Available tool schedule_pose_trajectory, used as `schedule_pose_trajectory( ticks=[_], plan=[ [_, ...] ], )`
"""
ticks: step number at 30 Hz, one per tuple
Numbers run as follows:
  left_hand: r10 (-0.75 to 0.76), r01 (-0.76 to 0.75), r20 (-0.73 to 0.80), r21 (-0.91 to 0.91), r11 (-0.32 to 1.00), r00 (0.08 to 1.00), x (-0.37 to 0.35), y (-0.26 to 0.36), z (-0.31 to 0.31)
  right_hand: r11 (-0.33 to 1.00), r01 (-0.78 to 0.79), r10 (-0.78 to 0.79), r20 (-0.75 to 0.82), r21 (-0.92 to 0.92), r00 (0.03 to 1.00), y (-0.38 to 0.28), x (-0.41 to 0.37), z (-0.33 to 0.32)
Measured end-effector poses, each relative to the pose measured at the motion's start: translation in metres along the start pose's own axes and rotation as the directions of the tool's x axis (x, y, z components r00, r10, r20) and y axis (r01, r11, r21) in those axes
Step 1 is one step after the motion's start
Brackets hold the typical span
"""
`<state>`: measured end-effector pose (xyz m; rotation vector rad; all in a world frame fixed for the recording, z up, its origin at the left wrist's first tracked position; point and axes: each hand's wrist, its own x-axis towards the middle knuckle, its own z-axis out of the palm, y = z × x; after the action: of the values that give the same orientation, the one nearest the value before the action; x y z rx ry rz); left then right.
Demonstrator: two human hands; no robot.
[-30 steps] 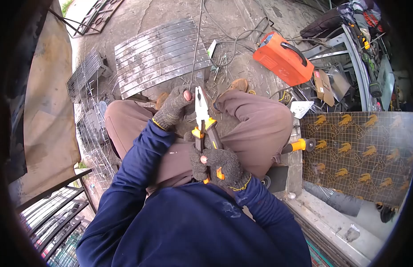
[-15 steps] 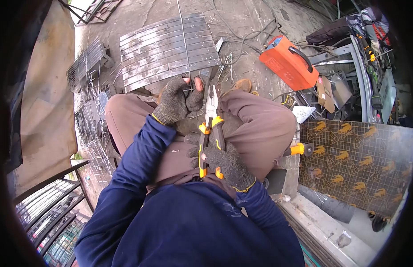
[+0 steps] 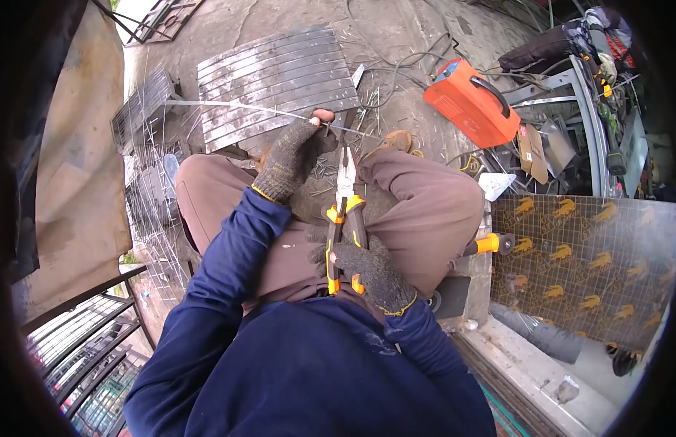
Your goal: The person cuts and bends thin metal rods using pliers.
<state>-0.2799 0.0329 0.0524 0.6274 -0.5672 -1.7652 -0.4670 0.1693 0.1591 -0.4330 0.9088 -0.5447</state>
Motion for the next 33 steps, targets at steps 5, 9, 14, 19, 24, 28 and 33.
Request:
schedule_pose_trajectory(
  ticks=[5, 9, 14, 19, 24, 28, 33],
  plan=[
    [0.021, -0.015, -0.072, 0.081, 0.997, 0.997, -0.003, -0.001, 0.000, 0.999, -0.024, 0.024, -0.007, 0.027, 1.000, 0.009, 0.001, -0.010],
    [0.045, -0.045, -0.026, -0.015, 0.999, 0.999, -0.003, -0.003, 0.005, 0.989, 0.137, -0.132, 0.067, -0.062, 0.989, 0.007, 0.003, -0.003],
    [0.002, 0.003, 0.055, -0.082, 0.997, 0.998, -0.009, 0.002, 0.006, 0.896, 0.191, -0.140, 0.153, -0.401, 0.978, -0.002, 0.008, 0.004],
    [-0.034, 0.041, 0.061, -0.111, 0.993, 0.998, -0.010, 0.001, 0.006, 0.957, 0.278, -0.265, 0.143, -0.085, 0.954, 0.003, 0.012, 0.012],
    [-0.082, 0.091, 0.074, -0.123, 0.988, 0.994, -0.015, 0.007, 0.009, 0.979, 0.111, -0.139, 0.167, 0.169, 0.976, 0.000, 0.012, 0.009],
    [-0.093, 0.103, 0.070, -0.144, 0.984, 0.993, -0.013, 0.006, 0.007, 0.973, 0.227, -0.222, 0.132, -0.029, 0.966, 0.005, 0.013, 0.009],
    [-0.102, 0.117, 0.083, -0.213, 0.970, 0.991, -0.015, 0.007, 0.009, 0.544, 0.488, -0.520, 0.183, -0.683, 0.834, 0.028, 0.026, -0.024]
  ],
)
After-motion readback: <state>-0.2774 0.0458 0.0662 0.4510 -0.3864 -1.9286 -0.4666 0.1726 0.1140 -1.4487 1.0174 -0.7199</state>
